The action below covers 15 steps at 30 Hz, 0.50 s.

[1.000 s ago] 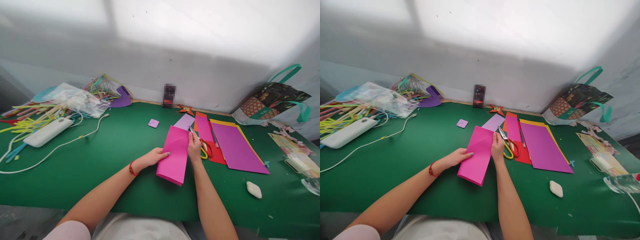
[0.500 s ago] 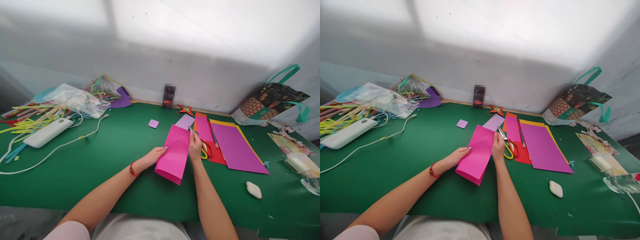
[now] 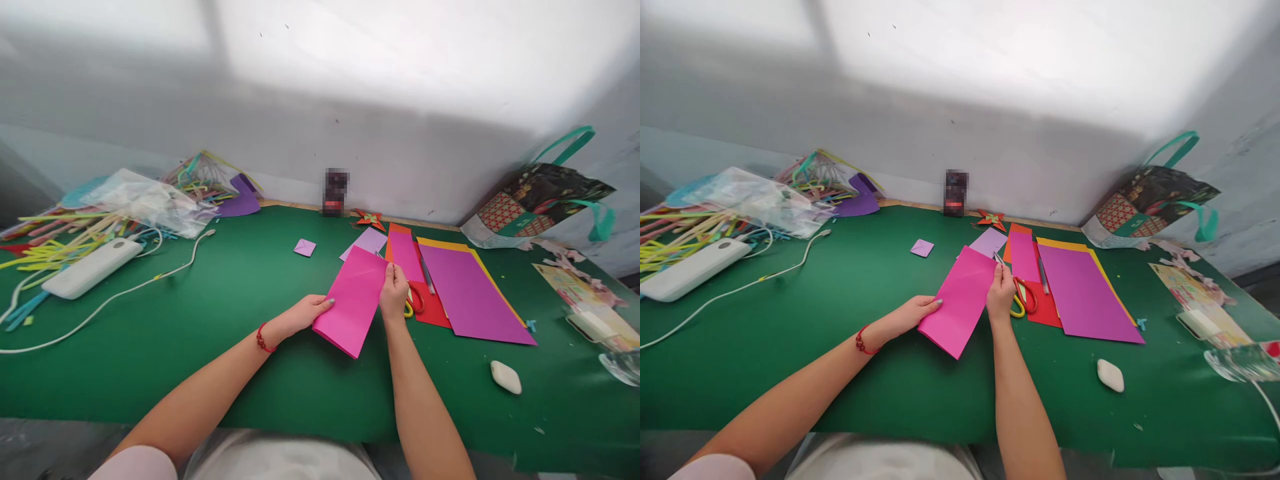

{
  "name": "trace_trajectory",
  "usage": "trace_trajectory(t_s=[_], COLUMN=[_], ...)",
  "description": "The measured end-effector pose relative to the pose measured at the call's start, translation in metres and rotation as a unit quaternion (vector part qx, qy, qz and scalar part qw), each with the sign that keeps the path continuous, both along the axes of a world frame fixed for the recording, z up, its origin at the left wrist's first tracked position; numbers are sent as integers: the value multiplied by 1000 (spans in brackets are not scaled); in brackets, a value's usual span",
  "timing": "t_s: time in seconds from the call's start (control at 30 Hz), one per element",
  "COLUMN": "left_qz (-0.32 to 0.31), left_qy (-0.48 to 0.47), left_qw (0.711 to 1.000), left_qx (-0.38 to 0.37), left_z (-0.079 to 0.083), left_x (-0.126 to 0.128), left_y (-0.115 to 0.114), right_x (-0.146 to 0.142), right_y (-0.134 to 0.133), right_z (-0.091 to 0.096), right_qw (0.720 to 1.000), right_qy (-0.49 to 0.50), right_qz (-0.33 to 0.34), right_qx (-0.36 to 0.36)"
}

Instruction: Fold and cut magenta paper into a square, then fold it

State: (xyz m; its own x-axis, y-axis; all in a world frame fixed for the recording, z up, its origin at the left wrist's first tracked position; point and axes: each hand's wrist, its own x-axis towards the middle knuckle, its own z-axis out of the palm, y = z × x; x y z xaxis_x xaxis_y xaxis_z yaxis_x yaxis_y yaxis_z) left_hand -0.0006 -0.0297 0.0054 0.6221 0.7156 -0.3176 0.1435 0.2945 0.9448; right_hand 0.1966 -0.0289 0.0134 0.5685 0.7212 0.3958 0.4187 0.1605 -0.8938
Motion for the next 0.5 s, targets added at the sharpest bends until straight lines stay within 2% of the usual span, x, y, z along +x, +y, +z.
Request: trace_trajectory(t_s=[0.3,0.5], left_qz=[-3,3], left_qy=[-4,-32], left_qw=[1000,999], left_qx=[4,-37], left_z=[0,0], left_x=[-1,2], left_y=[-1,-2], right_x=[3,7], right_y=[1,0], right_z=[-1,1], right_qw=[1000,999], right_qy=[23,26], right_qz=[-3,-37], right_qx=[-3,1])
